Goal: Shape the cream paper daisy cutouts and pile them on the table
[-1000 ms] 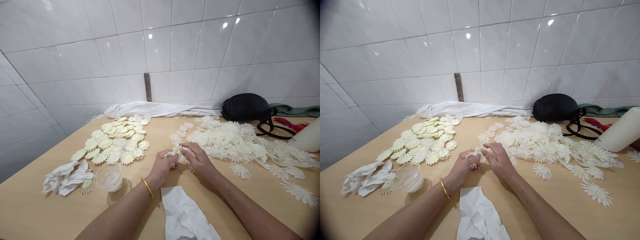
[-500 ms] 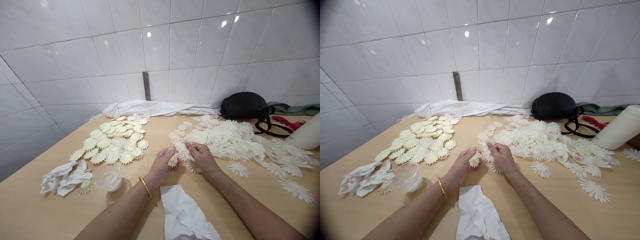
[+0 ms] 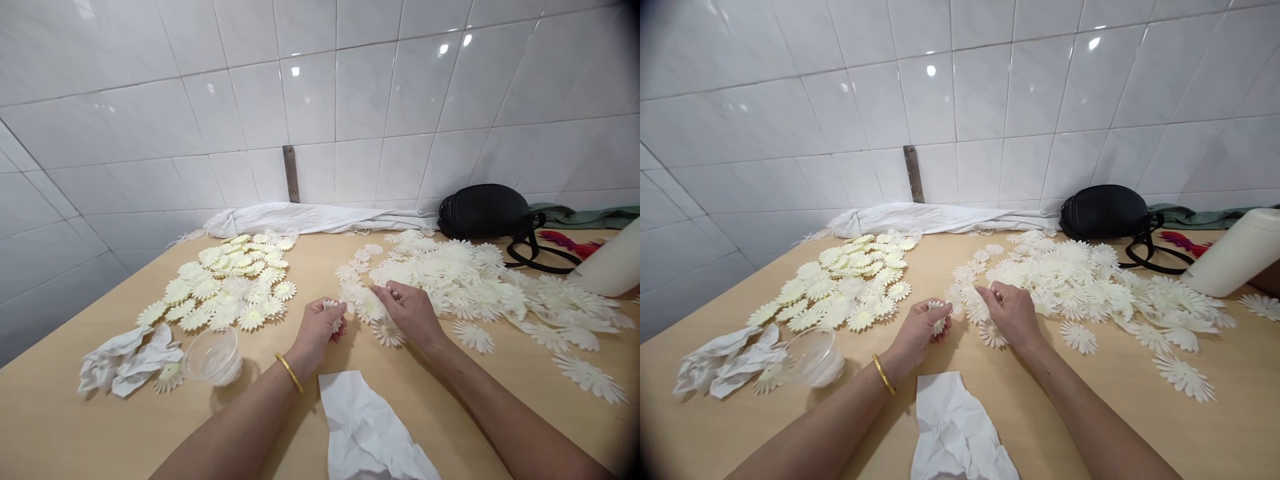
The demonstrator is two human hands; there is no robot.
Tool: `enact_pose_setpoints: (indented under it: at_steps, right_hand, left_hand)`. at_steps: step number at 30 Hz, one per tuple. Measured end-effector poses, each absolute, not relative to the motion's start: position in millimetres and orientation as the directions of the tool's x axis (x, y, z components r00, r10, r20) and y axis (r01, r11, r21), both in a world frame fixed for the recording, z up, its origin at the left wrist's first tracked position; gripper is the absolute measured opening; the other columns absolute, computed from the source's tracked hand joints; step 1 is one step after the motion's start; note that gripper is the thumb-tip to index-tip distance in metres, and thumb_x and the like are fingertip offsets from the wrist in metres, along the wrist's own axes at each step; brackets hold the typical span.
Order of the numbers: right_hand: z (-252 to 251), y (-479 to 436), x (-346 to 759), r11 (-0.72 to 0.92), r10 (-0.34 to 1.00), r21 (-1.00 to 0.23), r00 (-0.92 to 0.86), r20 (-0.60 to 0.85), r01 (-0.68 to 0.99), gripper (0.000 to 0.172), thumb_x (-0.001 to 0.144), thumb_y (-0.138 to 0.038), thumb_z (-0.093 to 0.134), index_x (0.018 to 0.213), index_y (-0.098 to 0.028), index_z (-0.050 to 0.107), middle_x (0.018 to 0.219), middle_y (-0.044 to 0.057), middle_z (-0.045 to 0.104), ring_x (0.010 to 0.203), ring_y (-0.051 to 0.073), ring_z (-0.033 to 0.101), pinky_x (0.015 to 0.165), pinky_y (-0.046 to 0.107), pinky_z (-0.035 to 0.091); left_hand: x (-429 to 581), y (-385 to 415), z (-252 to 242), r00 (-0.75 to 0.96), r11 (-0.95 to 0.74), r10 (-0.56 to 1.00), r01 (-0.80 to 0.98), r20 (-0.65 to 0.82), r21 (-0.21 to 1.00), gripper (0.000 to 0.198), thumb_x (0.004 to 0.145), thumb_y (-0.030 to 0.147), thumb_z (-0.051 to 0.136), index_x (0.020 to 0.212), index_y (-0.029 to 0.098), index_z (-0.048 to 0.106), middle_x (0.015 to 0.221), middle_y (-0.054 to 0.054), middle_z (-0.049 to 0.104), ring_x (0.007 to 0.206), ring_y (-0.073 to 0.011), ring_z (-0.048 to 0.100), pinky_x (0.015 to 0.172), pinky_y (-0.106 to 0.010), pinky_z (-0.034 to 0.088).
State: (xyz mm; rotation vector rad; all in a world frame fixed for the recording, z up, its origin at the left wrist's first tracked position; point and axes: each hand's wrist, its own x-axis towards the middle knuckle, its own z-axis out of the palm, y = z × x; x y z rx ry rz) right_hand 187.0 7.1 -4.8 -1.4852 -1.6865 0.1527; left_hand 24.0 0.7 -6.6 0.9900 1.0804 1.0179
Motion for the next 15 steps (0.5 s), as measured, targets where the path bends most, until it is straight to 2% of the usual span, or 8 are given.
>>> enact_pose_setpoints:
  at_steps: [2, 3, 6, 9, 15]
  right_hand:
    - [-6, 4, 182, 0.392, 0.812, -0.491, -0.041, 0.582, 0.777, 0.036, 0.084, -0.039, 0.042, 0.056, -0.018, 0.046, 0.056, 0.000, 0.047, 0.058, 0.013, 0.043, 0.057, 0.025, 0.032]
    - [-8, 3, 179, 0.454, 0.788, -0.431, -0.127, 0.602, 0.780, 0.031, 0.085, -0.036, 0.041, 0.063, -0.018, 0.053, 0.068, 0.003, 0.055, 0.068, 0.015, 0.048, 0.063, 0.027, 0.034]
    - [-19, -2, 170, 0.533, 0.757, -0.246, -0.327, 0.566, 0.809, 0.025, 0.088, -0.029, 0.038, 0.088, -0.023, 0.062, 0.103, 0.006, 0.059, 0.096, 0.020, 0.046, 0.080, 0.033, 0.033]
    - [-31, 1, 170, 0.457, 0.811, -0.119, -0.358, 0.463, 0.882, 0.025, 0.088, -0.025, 0.037, 0.094, -0.025, 0.061, 0.112, 0.006, 0.056, 0.106, 0.022, 0.041, 0.085, 0.037, 0.030]
    - [-34, 33, 186, 0.250, 0.910, -0.015, -0.230, 0.346, 0.968, 0.029, 0.088, -0.026, 0.033, 0.103, -0.024, 0.058, 0.115, 0.008, 0.054, 0.106, 0.022, 0.043, 0.083, 0.034, 0.031]
  left_hand:
    - [25, 0, -7, 0.178, 0.222, 0.963, -0.104, -0.202, 0.969, 0.026, 0.064, 0.032, 0.061, 0.056, 0.017, 0.043, 0.043, 0.004, 0.046, 0.036, -0.0059, 0.037, 0.038, -0.020, 0.025]
    - [25, 0, -7, 0.189, 0.213, 0.963, -0.084, -0.194, 0.974, 0.025, 0.064, 0.032, 0.060, 0.055, 0.017, 0.043, 0.042, 0.004, 0.045, 0.035, -0.0056, 0.036, 0.037, -0.019, 0.024]
    - [25, 1, -8, 0.213, 0.206, 0.958, -0.048, -0.191, 0.977, 0.022, 0.066, 0.032, 0.058, 0.058, 0.016, 0.045, 0.042, 0.004, 0.046, 0.035, -0.0055, 0.037, 0.037, -0.019, 0.025]
    - [24, 3, -11, 0.196, 0.234, 0.956, -0.066, -0.217, 0.970, 0.022, 0.065, 0.035, 0.058, 0.064, 0.017, 0.047, 0.047, 0.003, 0.050, 0.037, -0.0069, 0.042, 0.037, -0.019, 0.028]
    - [24, 5, -14, 0.168, 0.209, 0.969, -0.154, -0.183, 0.966, 0.034, 0.063, 0.045, 0.062, 0.066, 0.017, 0.044, 0.050, 0.003, 0.051, 0.040, -0.0076, 0.045, 0.037, -0.018, 0.028]
